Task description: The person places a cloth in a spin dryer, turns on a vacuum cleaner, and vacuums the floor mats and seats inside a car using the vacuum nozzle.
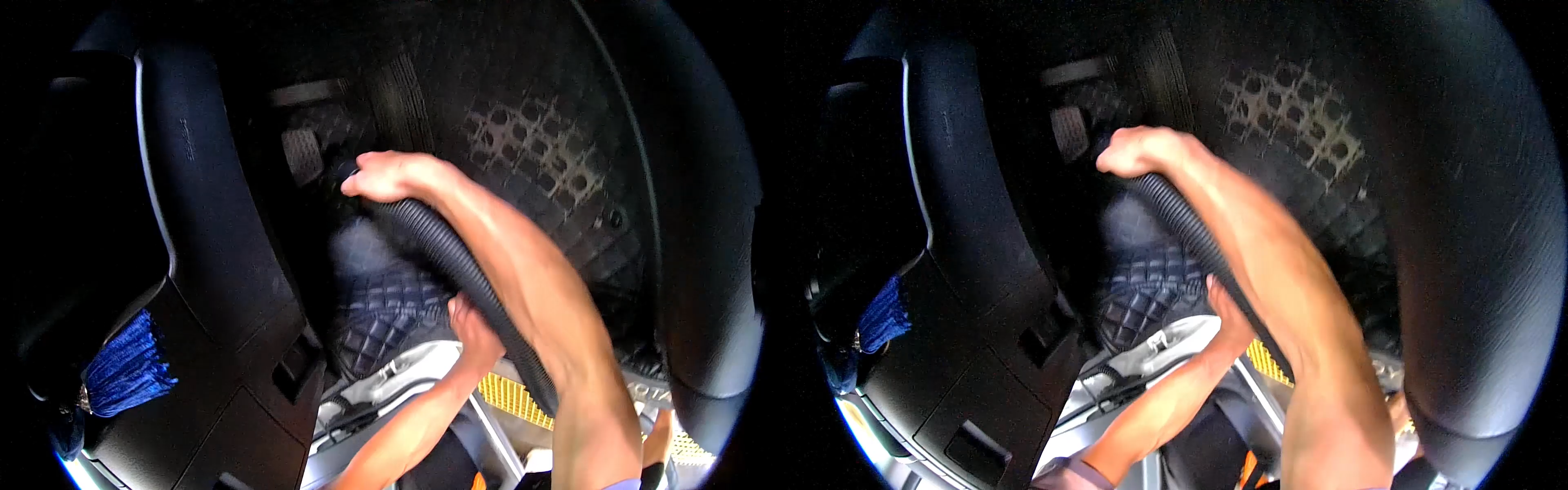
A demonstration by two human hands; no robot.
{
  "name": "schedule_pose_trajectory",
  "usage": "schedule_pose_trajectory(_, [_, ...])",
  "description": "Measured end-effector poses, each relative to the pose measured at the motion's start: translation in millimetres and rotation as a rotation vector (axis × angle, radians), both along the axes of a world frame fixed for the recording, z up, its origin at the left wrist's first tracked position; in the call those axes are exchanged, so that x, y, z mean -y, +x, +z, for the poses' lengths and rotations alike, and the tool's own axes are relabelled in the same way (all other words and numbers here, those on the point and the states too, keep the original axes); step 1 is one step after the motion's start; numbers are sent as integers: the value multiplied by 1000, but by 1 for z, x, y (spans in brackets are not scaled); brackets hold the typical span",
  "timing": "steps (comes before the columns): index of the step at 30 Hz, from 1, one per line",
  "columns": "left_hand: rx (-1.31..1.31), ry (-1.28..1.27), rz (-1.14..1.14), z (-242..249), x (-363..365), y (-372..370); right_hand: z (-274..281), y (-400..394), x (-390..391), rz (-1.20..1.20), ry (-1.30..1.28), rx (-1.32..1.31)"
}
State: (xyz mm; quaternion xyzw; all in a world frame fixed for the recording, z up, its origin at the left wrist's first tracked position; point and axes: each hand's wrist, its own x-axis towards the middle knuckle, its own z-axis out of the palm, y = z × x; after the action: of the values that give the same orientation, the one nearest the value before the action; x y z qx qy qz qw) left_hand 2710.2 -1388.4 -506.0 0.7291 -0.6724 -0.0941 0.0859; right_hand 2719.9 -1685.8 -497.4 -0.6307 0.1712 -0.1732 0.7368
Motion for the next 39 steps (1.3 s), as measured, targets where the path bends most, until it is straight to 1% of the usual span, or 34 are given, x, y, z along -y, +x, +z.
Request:
schedule_pose_trajectory(1, [-15,124,52,-9,-7,6,7,-3,3,-5,57,-85])
schedule_pose_trajectory(2, [-482,162,486,-27,-41,10,2,5,-8,-46,160,-129])
schedule_pose_trajectory(3, [-527,204,478,-27,-73,16,-5,21,-24,-211,281,-222])
schedule_pose_trajectory(4, [-747,232,587,-41,-87,24,-22,32,-27,-388,359,-305])
schedule_pose_trajectory(5, [-961,239,674,-61,-85,40,-30,33,-37,-351,245,-314])
schedule_pose_trajectory(6, [-1144,261,788,-70,-88,57,-20,35,-51,-314,194,-384])
schedule_pose_trajectory(7, [-1316,290,939,-80,-84,66,-25,40,-26,-248,251,-389])
schedule_pose_trajectory(8, [-1484,309,1094,-63,-100,68,-8,41,-25,-178,307,-388])
schedule_pose_trajectory(9, [-1479,301,1091,-47,-76,53,22,-18,1,3,283,-297])
schedule_pose_trajectory(10, [-780,216,694,-30,-19,24,16,-31,1,27,159,-211])
schedule_pose_trajectory(11, [-90,113,278,-13,21,2,28,-63,-2,-45,161,-249])
schedule_pose_trajectory(12, [-61,-88,92,0,29,-16,40,-102,-15,-128,183,-290])
schedule_pose_trajectory(14, [76,-43,6,4,17,-1,-1,-84,-49,-674,179,-77])
schedule_pose_trajectory(15, [141,8,96,1,11,0,17,-120,-39,-808,289,-92])
schedule_pose_trajectory(16, [98,48,171,13,23,-15,34,-154,-19,-936,411,-115])
schedule_pose_trajectory(18, [66,89,196,19,31,-20,-1,-134,-1,-1068,350,-386])
schedule_pose_trajectory(19, [110,63,194,17,33,-21,-8,-113,1,-991,404,-500])
schedule_pose_trajectory(20, [124,53,195,8,29,-16,-22,-86,3,-1002,365,-611])
schedule_pose_trajectory(21, [117,61,190,3,36,-16,-26,-74,11,-954,339,-538])
schedule_pose_trajectory(22, [107,87,193,10,31,-16,-24,-62,6,-895,323,-478])
schedule_pose_trajectory(24, [116,74,167,15,22,-13,-12,-56,-1,-635,257,-426])
schedule_pose_trajectory(25, [114,74,165,11,26,-13,-13,-56,-5,-621,207,-420])
schedule_pose_trajectory(26, [115,85,172,4,32,-12,-22,-54,-4,-613,252,-412])
schedule_pose_trajectory(28, [126,75,142,13,28,-14,-12,-52,-9,-579,291,-402])
schedule_pose_trajectory(30, [128,-9,83,11,31,-14,2,-63,-39,-315,305,-436])
schedule_pose_trajectory(31, [161,52,-41,5,21,2,-1,-60,-68,-147,157,-385])
schedule_pose_trajectory(32, [158,58,-44,-17,10,22,-5,-58,-95,36,20,-322])
schedule_pose_trajectory(34, [-129,50,414,-59,-35,63,44,-119,-105,-108,486,-376])
schedule_pose_trajectory(35, [-297,41,640,-74,-42,51,41,-118,-112,-169,578,-454])
schedule_pose_trajectory(36, [-343,76,603,-63,-31,30,56,-133,-114,-316,594,-498])
schedule_pose_trajectory(37, [-58,19,301,-30,-1,14,68,-148,-102,-406,444,-390])
schedule_pose_trajectory(38, [246,-63,29,-4,17,6,90,-168,-87,-522,426,-233])
schedule_pose_trajectory(39, [223,21,146,-3,27,-3,93,-187,-67,-673,501,-241])
